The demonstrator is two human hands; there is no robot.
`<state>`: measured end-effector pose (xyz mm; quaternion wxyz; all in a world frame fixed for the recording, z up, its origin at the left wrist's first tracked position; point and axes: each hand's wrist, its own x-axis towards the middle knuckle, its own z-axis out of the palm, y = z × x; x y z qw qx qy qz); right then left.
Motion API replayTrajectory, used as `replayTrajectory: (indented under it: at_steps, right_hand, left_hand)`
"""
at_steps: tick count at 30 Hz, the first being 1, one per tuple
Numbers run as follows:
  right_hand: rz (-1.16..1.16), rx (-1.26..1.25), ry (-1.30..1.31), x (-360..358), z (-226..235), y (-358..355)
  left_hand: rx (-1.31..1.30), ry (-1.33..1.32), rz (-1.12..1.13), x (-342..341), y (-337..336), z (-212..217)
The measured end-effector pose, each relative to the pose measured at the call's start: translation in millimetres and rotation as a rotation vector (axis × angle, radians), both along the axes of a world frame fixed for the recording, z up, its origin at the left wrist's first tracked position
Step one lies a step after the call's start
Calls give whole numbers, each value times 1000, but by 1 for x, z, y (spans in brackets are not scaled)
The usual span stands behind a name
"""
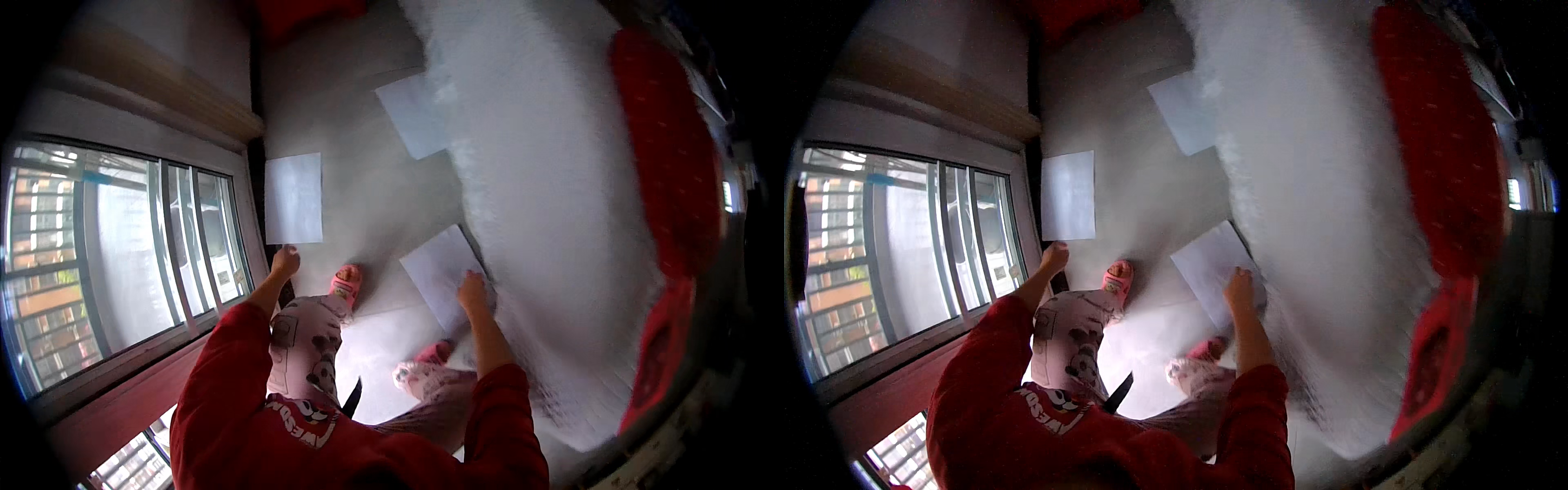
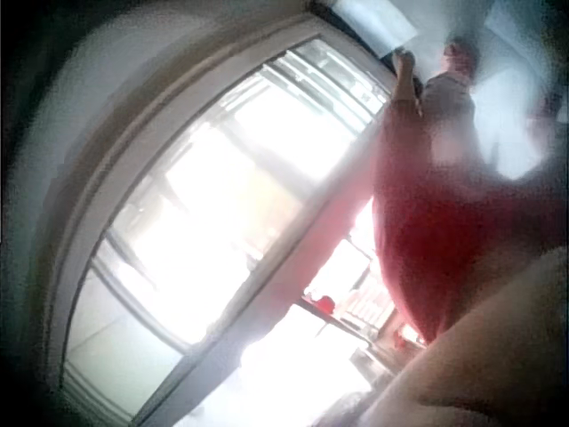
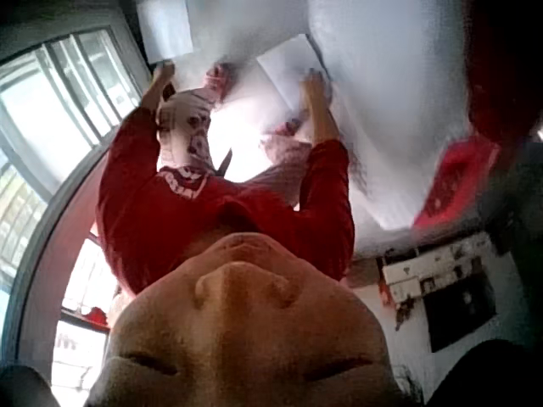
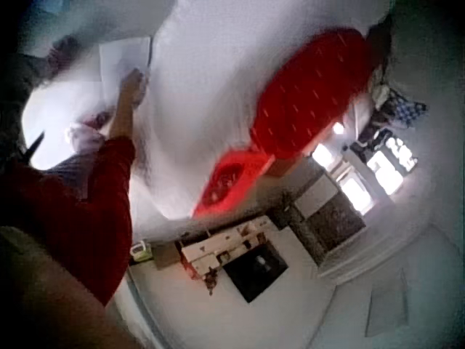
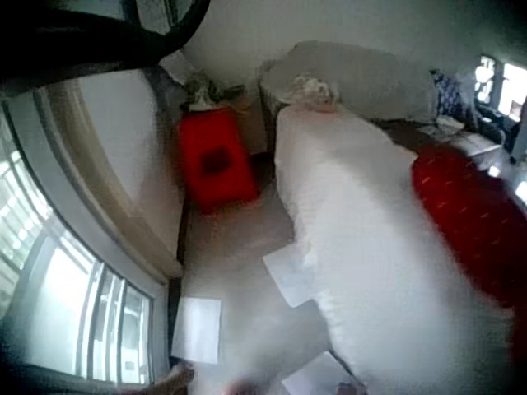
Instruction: The person hangs red and grey socks on a clothes drying rack on a balcony using clothespins. They then move into a bedroom, pick up a stack of white papers from the floor, and place them on a shelf. Finally, they fold a blue towel on a wooden cabinet.
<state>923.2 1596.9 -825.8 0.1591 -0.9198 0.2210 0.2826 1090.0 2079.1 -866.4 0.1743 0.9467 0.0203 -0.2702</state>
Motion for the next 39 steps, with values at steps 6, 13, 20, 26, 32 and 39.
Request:
replayTrajectory:
  at_steps: [6,13,20,26,32,39]
  right_hand:
    - [-69,-194,-108,6,-94,-21]
    - [-115,-130,-186,-19,-174,-52]
    - [-82,-392,-350,-24,-186,-43]
    - [76,-307,49,1,-124,-34]
    - [42,-221,-270,12,-109,-30]
    - [-118,-212,-38,3,-144,-48]
  left_hand:
    - [171,-106,30,79,-39,-54]
    - [338,-142,187,108,-70,-99]
    - [275,-94,92,99,-59,-123]
    - [53,-277,34,92,-37,-136]
    - [7,-448,0,91,-36,-131]
    - [-472,-410,-211,68,-109,-96]
